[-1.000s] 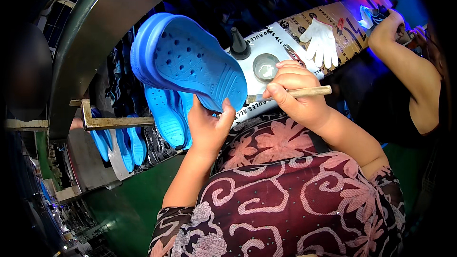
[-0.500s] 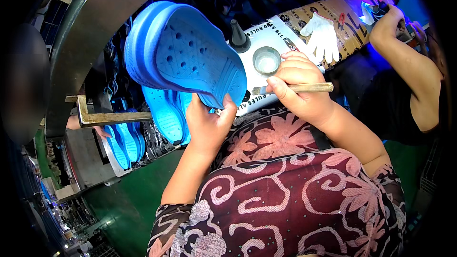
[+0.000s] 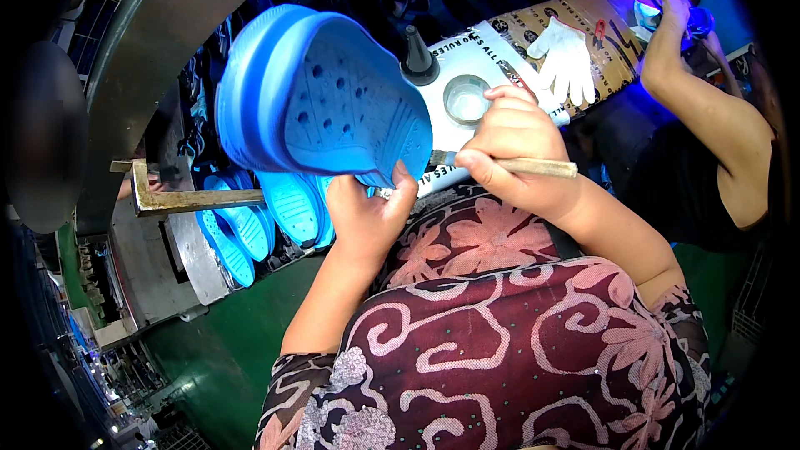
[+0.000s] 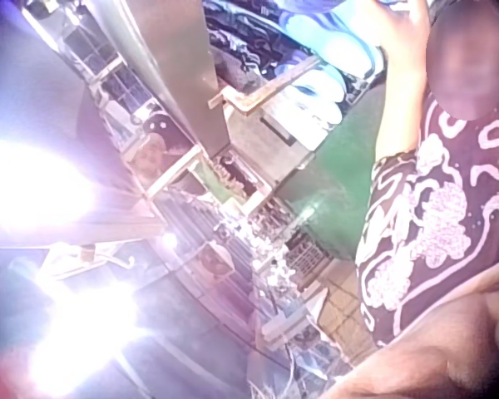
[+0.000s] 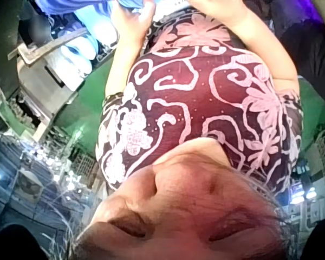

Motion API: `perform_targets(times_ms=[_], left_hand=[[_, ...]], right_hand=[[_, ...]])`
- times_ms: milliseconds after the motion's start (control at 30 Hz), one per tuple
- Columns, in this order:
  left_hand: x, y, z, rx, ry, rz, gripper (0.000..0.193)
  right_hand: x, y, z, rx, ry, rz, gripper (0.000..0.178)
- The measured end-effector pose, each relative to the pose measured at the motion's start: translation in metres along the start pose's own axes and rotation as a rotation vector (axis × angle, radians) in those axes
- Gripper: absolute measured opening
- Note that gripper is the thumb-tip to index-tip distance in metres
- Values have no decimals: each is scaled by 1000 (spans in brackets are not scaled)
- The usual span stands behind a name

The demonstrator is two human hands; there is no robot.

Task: The person applies liquid to shoe soles using a brush dipped into a container, then places the soles onto an upper conveyor belt.

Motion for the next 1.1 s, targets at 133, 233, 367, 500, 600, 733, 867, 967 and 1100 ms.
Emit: perform_targets(times_ms=[133, 233, 367, 500, 600, 733, 867, 967, 1100], left_hand=[[-10, 13, -2, 90, 96, -49, 31], [-17, 22, -4, 81, 122, -187, 30], [-16, 24, -3, 64, 100, -135, 25], [-13, 26, -3, 43, -36, -153, 45], [-13, 24, -1, 12, -15, -197, 45], [-12, 24, -1, -186, 10, -236, 20], [-6, 15, -2, -178, -39, -255, 35], [-14, 25, -6, -67, -109, -280, 46], [-16, 24, -4, -92, -60, -293, 44]], right_hand=[[5, -1, -5, 8, -66, -10, 17], [5, 1, -2, 6, -55, -34, 19], [2, 2, -1, -38, 47, -57, 20], [0, -3, -9, 17, -2, 10, 21], [1, -5, -12, 13, -20, 0, 23], [3, 0, -7, -20, -16, -63, 25], [-1, -2, -6, -25, 5, -81, 24], [0, -3, -12, 16, -3, -30, 22], [-1, -12, -13, 100, 10, 63, 20]])
Point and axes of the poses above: each hand's wrist, its own x-axis away from the middle knuckle, its own z-axis out of the back of the hand, y = z × x, the point moved 4 cm from there along -x, towards the middle knuckle, and after that the axes turned 12 degrees about y, right-handed, at the moved point
